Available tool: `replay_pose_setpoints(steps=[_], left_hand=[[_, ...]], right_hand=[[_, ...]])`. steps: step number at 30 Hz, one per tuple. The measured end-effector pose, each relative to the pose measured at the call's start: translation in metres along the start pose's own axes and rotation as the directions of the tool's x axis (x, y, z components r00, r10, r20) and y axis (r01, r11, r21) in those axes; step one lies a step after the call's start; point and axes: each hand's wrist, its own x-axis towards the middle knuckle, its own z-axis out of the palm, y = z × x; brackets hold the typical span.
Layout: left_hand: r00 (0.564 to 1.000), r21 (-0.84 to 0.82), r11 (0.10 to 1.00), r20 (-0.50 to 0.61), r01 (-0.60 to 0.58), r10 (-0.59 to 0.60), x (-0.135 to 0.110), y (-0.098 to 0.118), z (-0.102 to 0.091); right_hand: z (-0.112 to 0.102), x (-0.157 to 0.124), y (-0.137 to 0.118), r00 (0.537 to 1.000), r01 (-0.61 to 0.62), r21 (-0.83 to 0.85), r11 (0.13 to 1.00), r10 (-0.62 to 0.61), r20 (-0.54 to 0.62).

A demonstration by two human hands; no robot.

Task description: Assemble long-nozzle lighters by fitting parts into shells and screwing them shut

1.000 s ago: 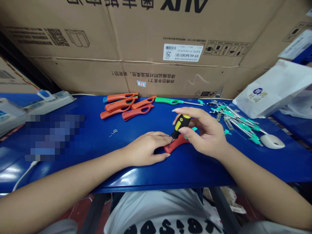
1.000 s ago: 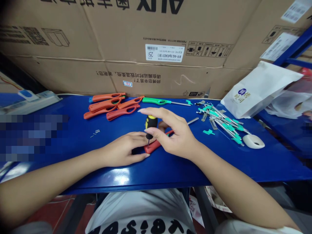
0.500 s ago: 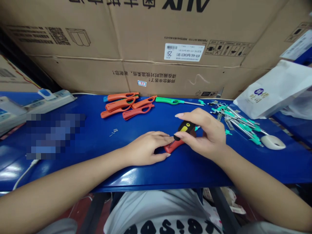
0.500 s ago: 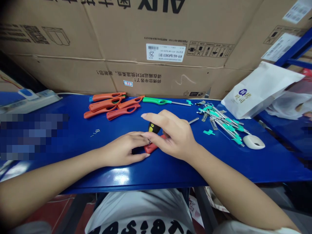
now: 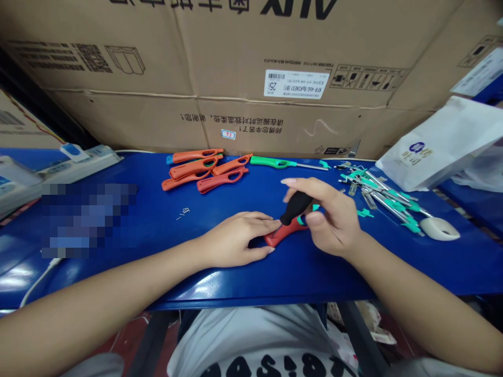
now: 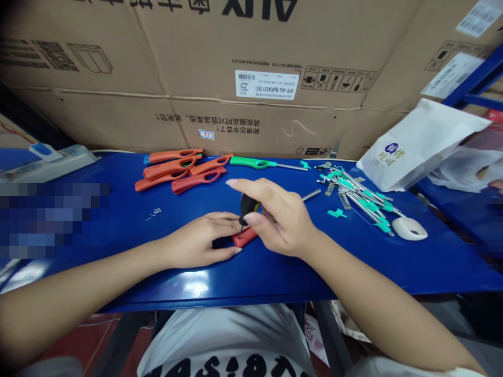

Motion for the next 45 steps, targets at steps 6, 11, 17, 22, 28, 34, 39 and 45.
replay_pose_setpoints(steps=[6, 11, 17, 22, 28, 34, 39, 45], left_hand=[[1.0, 0.003, 1.0, 0.006, -0.024, 0.024, 0.001, 0.003, -0.001], [1.0, 0.007, 1.0, -0.011, -0.011, 0.012, 0.001, 0.003, -0.001], [1.0, 0.007, 1.0, 0.023, -0.009, 0.009, 0.002, 0.004, -0.002], [1.0, 0.009, 1.0, -0.01, -0.005, 0.005, 0.001, 0.003, -0.001], [1.0, 0.011, 1.0, 0.013, -0.025, 0.025, 0.002, 0.002, -0.001], [1.0, 0.015, 1.0, 0.008, -0.014, 0.014, 0.003, 0.005, -0.002], [1.0, 0.011, 1.0, 0.018, -0.013, 0.013, 0.002, 0.005, -0.003], [1.0, 0.017, 1.0, 0.005, 0.0, 0.0, 0.001, 0.003, -0.001]], right_hand=[[0.005, 0.001, -0.004, 0.998, -0.057, 0.162, 0.985, 0.055, 0.014], [0.001, 0.006, -0.004, 0.99, 0.139, -0.045, 0.989, -0.14, -0.028], [0.002, 0.004, -0.01, 0.996, -0.08, 0.208, 0.975, 0.069, 0.06], [-0.001, 0.008, -0.008, 0.997, 0.076, -0.091, 0.993, -0.077, -0.012], [-0.003, 0.007, -0.01, 0.993, -0.032, 0.062, 0.998, 0.025, 0.111], [-0.001, 0.006, -0.009, 0.993, 0.117, -0.173, 0.978, -0.111, 0.043], [-0.004, 0.004, -0.01, 0.991, 0.04, -0.009, 0.999, -0.038, 0.128], [-0.003, 0.007, -0.011, 0.995, 0.096, -0.103, 0.99, -0.095, 0.011]])
